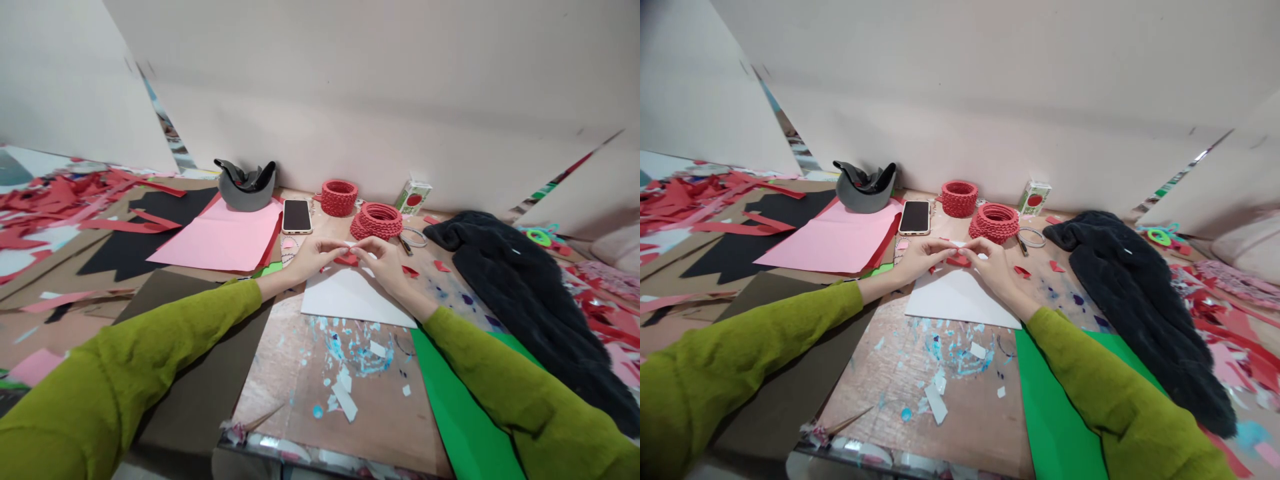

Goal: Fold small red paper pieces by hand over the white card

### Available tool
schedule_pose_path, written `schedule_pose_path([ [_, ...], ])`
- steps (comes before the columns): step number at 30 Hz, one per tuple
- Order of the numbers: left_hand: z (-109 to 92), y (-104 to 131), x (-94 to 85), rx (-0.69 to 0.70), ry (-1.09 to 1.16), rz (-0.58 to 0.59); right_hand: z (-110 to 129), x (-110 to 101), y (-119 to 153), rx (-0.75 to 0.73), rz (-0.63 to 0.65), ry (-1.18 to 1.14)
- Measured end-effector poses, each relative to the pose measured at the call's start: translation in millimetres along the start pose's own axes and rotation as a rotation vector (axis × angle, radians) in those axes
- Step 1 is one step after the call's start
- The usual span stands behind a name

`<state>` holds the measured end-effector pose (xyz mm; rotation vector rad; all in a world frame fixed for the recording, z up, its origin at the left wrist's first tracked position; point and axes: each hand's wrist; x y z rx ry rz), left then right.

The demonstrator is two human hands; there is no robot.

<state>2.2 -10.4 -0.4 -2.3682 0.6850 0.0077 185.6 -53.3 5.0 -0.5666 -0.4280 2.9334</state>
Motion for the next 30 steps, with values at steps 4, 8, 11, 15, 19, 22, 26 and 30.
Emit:
schedule_pose_path([
  [4,-1.2,0.1,0.0,0.015,0.021,0.034,4.0,-0.2,2.1,-0.032,-0.045,0.086],
  [8,-5.0,-0.2,2.6,-0.039,0.095,-0.005,2.3,0.8,2.2,-0.088,-0.108,0.085],
  [11,-7.9,-0.7,4.1,-0.052,0.129,-0.008,-1.0,1.3,1.3,-0.123,-0.132,0.066],
  [15,-8.5,-1.5,2.6,-0.038,0.054,-0.042,0.1,0.6,1.4,-0.164,-0.072,0.071],
  [19,-4.9,-2.2,-0.1,-0.008,0.016,-0.054,4.2,-0.1,2.2,-0.208,-0.022,0.091],
  [22,-3.3,-2.6,-1.0,0.003,0.056,-0.031,3.4,0.1,1.7,-0.208,-0.036,0.098],
  [26,-3.7,-2.5,-0.7,0.002,0.051,-0.040,0.4,0.6,1.2,-0.177,-0.064,0.112],
  [30,-1.7,-1.7,0.6,-0.068,0.046,-0.034,0.1,1.2,1.8,-0.175,-0.058,0.133],
])
Point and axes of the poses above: each hand's wrist, its own y-axis away from the middle knuckle, its own x-axis out of the palm, z = x × y, and after that the axes turned 14 degrees about x, right-handed
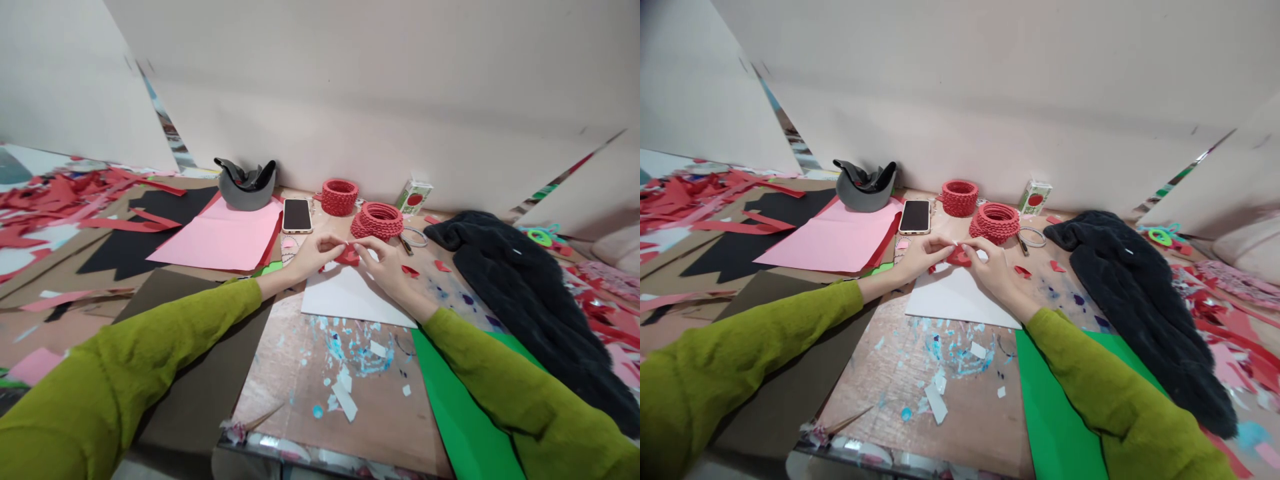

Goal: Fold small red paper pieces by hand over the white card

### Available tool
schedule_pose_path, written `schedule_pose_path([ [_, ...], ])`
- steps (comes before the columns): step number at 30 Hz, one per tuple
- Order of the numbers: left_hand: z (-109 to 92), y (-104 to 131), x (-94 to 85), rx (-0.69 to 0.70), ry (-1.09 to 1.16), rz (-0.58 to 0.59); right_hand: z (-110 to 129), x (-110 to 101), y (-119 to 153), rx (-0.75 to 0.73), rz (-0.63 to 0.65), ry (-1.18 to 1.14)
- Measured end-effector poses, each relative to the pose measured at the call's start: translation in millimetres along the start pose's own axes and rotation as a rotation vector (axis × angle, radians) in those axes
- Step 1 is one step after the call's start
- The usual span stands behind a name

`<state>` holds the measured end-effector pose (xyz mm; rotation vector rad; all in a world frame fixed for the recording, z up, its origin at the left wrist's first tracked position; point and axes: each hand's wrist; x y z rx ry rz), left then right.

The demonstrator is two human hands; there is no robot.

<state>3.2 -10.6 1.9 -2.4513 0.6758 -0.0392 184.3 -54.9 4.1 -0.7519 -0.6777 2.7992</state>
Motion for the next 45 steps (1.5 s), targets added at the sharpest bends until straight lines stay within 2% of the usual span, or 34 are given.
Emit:
schedule_pose_path([
  [9,4,0,-0.4,-0.001,0.008,0.063,-1,0,1,0.008,-0.002,0.001],
  [14,0,1,-0.6,-0.055,-0.041,0.045,1,1,3,-0.050,-0.069,0.022],
  [19,2,-2,-4.1,-0.085,-0.047,0.035,6,1,4,-0.128,-0.037,0.027],
  [30,8,-3,-6.0,-0.055,0.044,0.021,9,0,5,-0.136,0.007,0.021],
  [38,-1,-2,-2.7,-0.049,0.002,0.080,9,-3,2,0.102,0.078,0.041],
  [45,2,-1,-2.0,-0.022,-0.074,0.122,5,-1,0,0.127,0.081,0.080],
])
Point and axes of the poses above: each hand's wrist, its own y-axis away from the middle knuckle, its own x-axis out of the palm, z = x × y, and after that the axes turned 14 degrees about x, right-handed
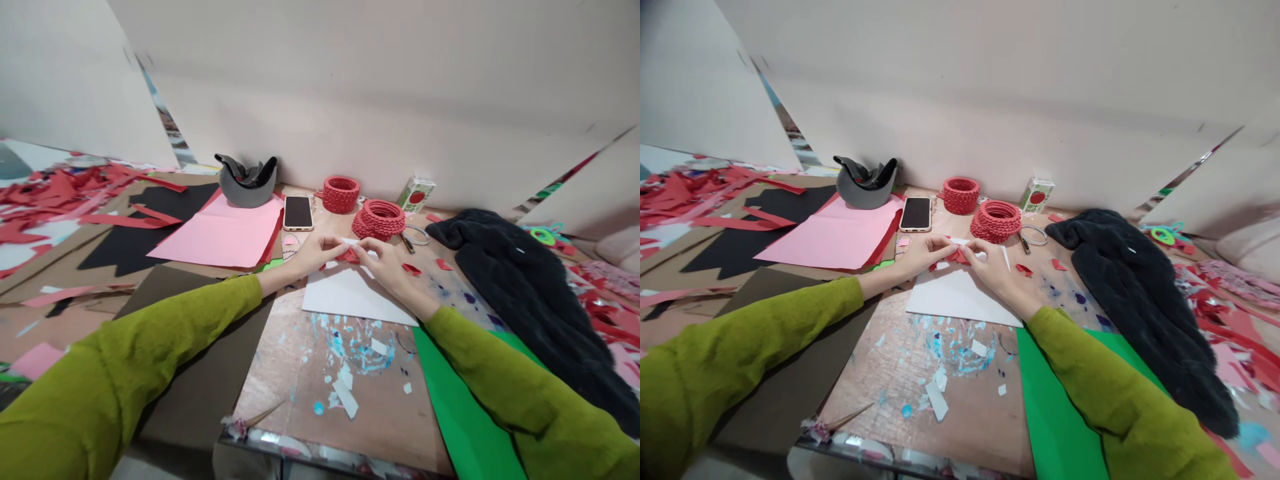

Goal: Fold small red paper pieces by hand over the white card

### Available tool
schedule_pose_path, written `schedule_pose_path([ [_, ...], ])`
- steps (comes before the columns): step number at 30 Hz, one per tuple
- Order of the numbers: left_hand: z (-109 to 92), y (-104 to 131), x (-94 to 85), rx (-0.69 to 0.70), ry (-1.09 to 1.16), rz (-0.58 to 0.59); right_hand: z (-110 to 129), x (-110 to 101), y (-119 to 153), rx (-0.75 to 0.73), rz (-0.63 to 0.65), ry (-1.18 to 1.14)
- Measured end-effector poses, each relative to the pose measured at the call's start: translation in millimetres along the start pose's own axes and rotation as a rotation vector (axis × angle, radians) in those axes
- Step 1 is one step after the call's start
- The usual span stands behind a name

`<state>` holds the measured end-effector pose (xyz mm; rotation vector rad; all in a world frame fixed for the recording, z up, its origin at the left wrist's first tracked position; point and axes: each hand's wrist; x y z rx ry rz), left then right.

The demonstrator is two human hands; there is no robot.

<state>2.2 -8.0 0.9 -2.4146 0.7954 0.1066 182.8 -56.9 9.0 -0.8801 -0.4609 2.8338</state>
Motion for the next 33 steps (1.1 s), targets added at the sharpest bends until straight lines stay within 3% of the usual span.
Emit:
schedule_pose_path([
  [16,-1.4,0.9,2.2,0.034,0.074,0.037,3.4,0.5,3.5,-0.081,-0.077,0.129],
  [21,0.7,0.1,-0.9,0.027,0.047,-0.034,7.1,1.4,8.1,-0.241,-0.192,0.064],
  [26,3.4,-1.6,-4.2,-0.009,0.040,-0.131,-0.3,5.1,9.5,-0.383,-0.138,0.219],
  [33,6.3,-2.4,-5.1,-0.025,0.132,-0.133,2.5,2.0,9.3,-0.356,-0.134,0.193],
])
Point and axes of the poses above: each hand's wrist, its own y-axis away from the middle knuckle, its own x-axis out of the palm, z = x × y, and after that the axes turned 14 degrees about x, right-handed
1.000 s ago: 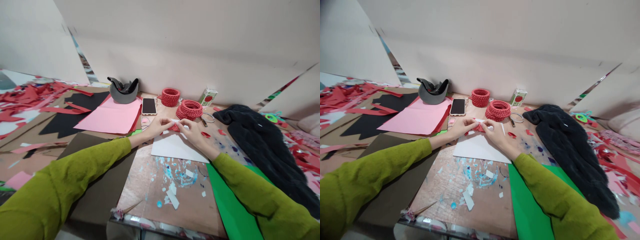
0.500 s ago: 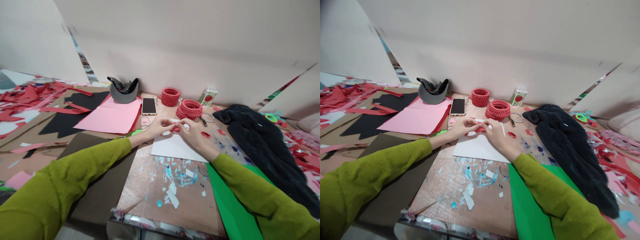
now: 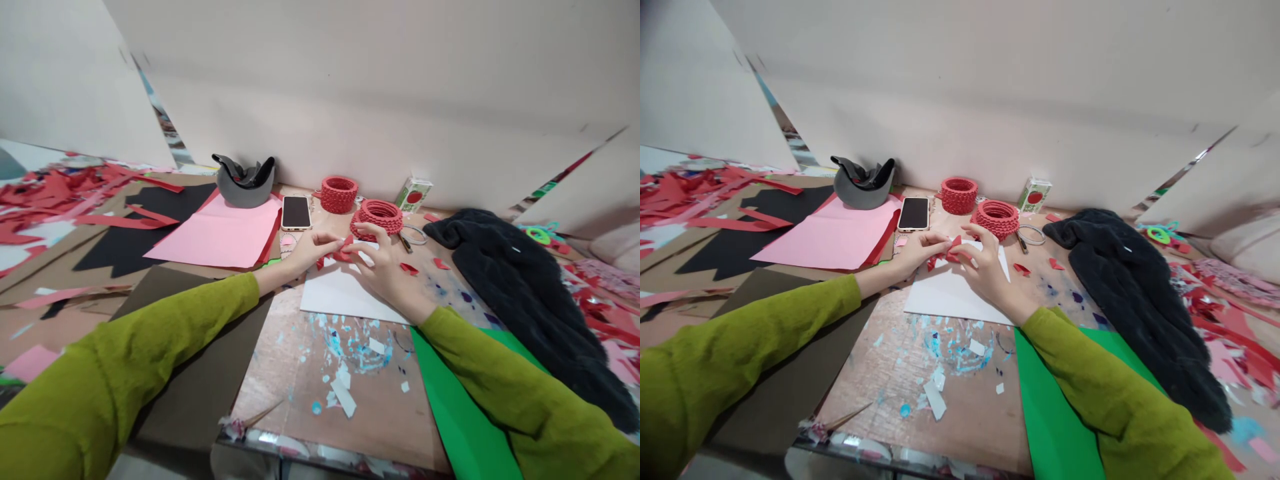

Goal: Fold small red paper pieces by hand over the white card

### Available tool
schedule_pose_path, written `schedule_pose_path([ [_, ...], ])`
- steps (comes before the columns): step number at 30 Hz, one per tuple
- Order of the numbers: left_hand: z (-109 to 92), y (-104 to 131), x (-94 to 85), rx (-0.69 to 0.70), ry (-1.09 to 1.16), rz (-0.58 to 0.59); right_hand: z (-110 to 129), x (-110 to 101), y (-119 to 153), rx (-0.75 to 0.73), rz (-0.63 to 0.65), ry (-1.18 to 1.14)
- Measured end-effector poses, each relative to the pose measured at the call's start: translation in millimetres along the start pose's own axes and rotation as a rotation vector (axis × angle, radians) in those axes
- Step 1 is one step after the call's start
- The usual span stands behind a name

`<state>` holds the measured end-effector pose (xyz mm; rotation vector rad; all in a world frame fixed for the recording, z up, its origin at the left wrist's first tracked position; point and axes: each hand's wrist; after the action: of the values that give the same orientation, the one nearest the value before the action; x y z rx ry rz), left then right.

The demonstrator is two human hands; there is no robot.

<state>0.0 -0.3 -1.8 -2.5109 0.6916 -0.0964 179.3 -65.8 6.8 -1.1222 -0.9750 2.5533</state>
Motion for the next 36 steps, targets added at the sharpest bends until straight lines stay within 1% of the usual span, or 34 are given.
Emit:
schedule_pose_path([
  [3,2,0,-0.3,-0.010,0.007,-0.027,2,-1,-3,0.059,-0.043,-0.079],
  [5,2,-1,-0.2,-0.013,0.011,-0.033,2,-1,-5,0.108,-0.049,-0.132],
  [11,0,-1,0.3,-0.019,0.026,-0.013,-7,-1,-8,0.190,0.049,-0.287],
  [17,-3,1,1.4,-0.041,0.027,0.052,-17,2,-8,0.314,0.086,-0.369],
  [21,-6,3,2.8,-0.052,-0.007,0.100,-18,1,-9,0.331,0.106,-0.436],
  [25,-9,3,4.7,-0.037,0.059,0.127,-19,0,-8,0.344,0.123,-0.435],
  [27,-10,3,5.3,-0.037,0.057,0.141,-19,1,-8,0.342,0.133,-0.425],
  [32,-12,3,5.8,-0.054,0.015,0.149,-19,0,-7,0.351,0.137,-0.421],
  [36,-11,3,5.2,-0.044,0.046,0.151,-17,0,-8,0.367,0.137,-0.433],
])
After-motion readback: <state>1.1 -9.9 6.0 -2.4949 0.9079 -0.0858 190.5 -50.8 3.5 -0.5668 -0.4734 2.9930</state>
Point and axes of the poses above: each hand's wrist, its own y-axis away from the middle knuckle, its own x-axis out of the palm, z = x × y, and after that the axes turned 14 degrees about x, right-handed
